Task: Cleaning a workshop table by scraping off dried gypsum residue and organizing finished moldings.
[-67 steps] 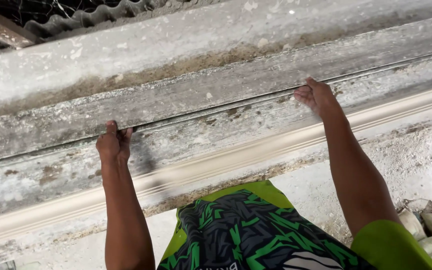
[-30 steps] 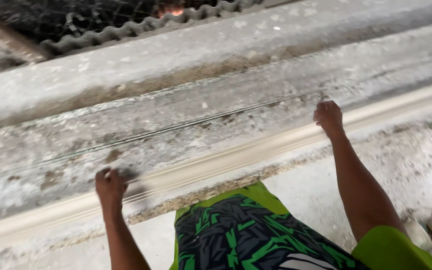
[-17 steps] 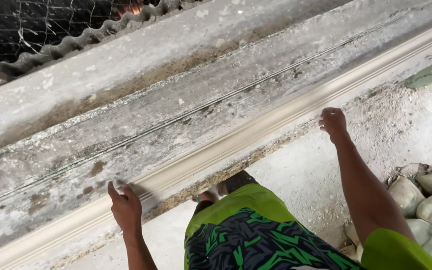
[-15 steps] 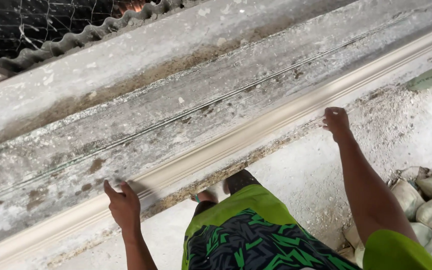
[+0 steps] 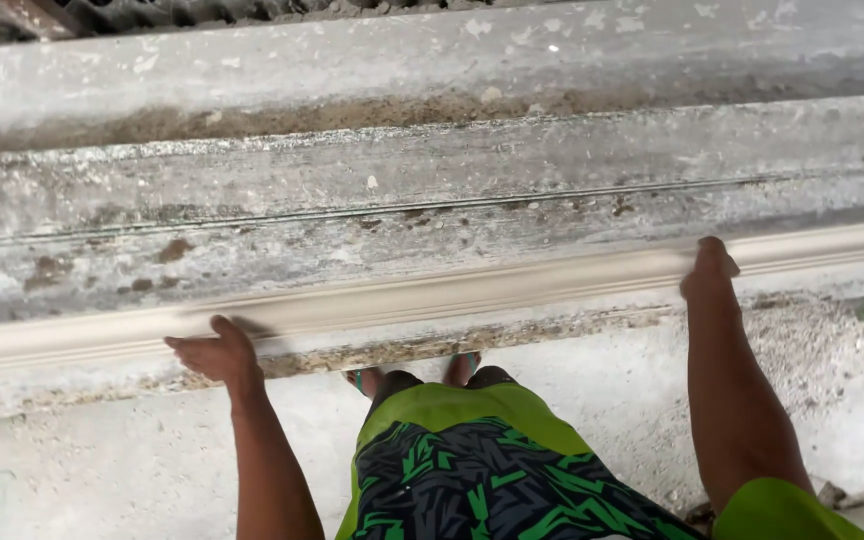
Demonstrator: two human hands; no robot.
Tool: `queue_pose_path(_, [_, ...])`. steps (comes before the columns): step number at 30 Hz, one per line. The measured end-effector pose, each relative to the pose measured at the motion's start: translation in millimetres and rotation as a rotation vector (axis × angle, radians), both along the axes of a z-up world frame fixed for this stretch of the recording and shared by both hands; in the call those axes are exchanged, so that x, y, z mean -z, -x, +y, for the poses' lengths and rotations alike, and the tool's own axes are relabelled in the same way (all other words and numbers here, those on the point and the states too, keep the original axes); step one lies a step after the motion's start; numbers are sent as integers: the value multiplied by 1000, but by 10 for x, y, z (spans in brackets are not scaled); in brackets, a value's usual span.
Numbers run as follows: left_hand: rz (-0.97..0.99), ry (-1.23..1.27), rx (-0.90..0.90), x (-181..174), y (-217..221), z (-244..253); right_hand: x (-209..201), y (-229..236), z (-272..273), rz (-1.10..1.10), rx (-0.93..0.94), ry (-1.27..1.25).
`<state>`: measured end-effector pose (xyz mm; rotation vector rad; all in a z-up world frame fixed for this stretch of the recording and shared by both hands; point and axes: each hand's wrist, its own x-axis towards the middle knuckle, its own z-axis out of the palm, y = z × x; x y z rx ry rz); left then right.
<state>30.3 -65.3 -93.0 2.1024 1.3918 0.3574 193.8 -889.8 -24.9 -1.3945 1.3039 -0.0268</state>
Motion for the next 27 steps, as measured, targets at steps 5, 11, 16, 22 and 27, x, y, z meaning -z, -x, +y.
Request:
queue_pose_path(5, [-569, 338, -227, -330, -20, 38, -97, 46, -361, 73, 281, -286])
queue_pose_path(11, [-684, 679, -412, -295, -2, 29, 277, 176, -753, -117, 386, -538])
queue_pose_path(16, [-437, 697, -519, -754, -132, -121, 980, 156, -1823, -160, 362, -508])
queue_pose_path(22, [-503, 735, -429, -496, -71, 98, 1151, -126, -2436, -363, 453, -427])
queue_pose_path(27, [-517, 729, -391, -699, -96, 86, 476, -249, -1787, -353, 558, -231])
